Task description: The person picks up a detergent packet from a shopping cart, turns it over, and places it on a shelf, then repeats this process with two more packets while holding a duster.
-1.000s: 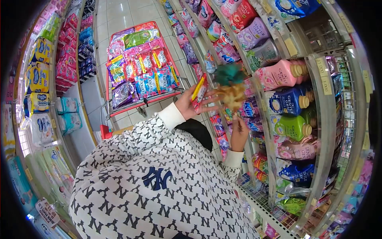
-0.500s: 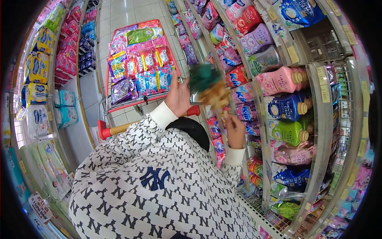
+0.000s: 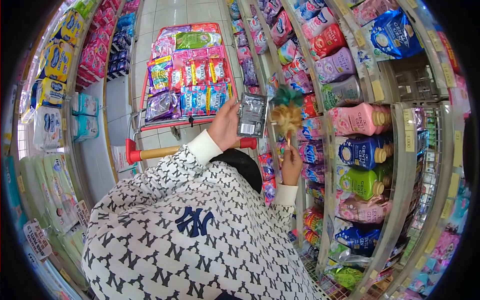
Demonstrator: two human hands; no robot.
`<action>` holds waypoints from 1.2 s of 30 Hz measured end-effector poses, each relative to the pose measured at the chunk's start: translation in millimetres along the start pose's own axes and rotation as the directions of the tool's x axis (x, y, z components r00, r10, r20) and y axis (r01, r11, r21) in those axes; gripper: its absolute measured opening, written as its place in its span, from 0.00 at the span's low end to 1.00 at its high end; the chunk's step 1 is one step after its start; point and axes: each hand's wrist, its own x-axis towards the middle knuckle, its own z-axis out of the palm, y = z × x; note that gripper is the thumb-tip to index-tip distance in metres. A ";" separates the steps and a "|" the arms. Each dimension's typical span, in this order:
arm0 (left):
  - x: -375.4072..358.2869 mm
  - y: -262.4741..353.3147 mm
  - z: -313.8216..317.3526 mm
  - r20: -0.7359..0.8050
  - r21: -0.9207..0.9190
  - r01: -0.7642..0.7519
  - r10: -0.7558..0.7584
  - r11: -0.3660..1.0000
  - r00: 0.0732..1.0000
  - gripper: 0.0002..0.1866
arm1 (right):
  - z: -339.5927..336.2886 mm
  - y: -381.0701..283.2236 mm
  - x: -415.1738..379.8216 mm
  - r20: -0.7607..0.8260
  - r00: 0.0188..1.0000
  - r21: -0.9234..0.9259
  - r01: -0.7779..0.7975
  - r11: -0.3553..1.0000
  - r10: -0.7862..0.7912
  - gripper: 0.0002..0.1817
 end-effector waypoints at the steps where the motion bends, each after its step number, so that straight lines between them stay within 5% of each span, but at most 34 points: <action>1: 0.0 1.5 -8.4 0.029 -0.027 -0.016 0.017 1.000 0.999 0.32 | 4.5 4.2 2.5 0.022 1.000 0.044 -0.014 0.999 0.013 0.15; 5: -12.4 4.6 -11.7 0.161 -0.135 -0.036 0.058 0.990 0.985 0.27 | 19.2 -42.1 -9.1 0.332 0.932 0.012 -0.159 0.987 0.146 0.17; 8: -25.5 1.5 -0.6 0.223 -0.207 0.006 0.041 0.978 0.974 0.30 | 45.0 -38.9 5.3 0.419 0.906 0.014 0.055 0.998 -0.056 0.17; 11: -34.9 -0.8 25.9 0.344 -0.225 0.098 -0.015 0.969 0.939 0.36 | 64.0 -68.5 0.7 0.489 0.843 0.237 0.117 0.964 -0.223 0.16; 14: -38.8 -0.5 24.7 0.392 -0.223 0.254 -0.151 0.941 0.907 0.34 | 62.8 -17.6 16.7 0.499 0.777 0.133 0.368 0.920 -0.383 0.16; 15: -36.4 -4.5 18.5 0.341 -0.164 0.219 -0.153 0.962 0.928 0.32 | 58.7 -32.0 9.8 0.491 0.794 0.469 0.106 0.877 -0.358 0.17; 18: -29.0 -10.6 10.8 0.116 0.307 0.012 -0.050 0.952 0.992 0.31 | 35.2 -80.2 -5.1 0.428 0.895 0.315 -0.015 0.949 -0.128 0.20; 23: -7.1 -19.3 19.3 -0.129 0.504 -0.059 0.143 0.861 0.981 0.27 | 23.5 -87.0 -32.6 0.389 0.910 0.514 -0.083 0.854 -0.146 0.24; 32: 5.4 -55.9 95.3 0.257 0.805 -0.172 -0.072 0.567 0.964 0.47 | -19.2 -64.5 -57.2 0.021 0.996 0.690 0.045 0.722 -0.082 0.17; 36: 14.5 -57.1 112.8 0.311 0.859 -0.190 -0.189 0.476 0.931 0.46 | -16.5 -63.8 -67.3 -0.092 0.994 0.692 0.112 0.713 -0.067 0.17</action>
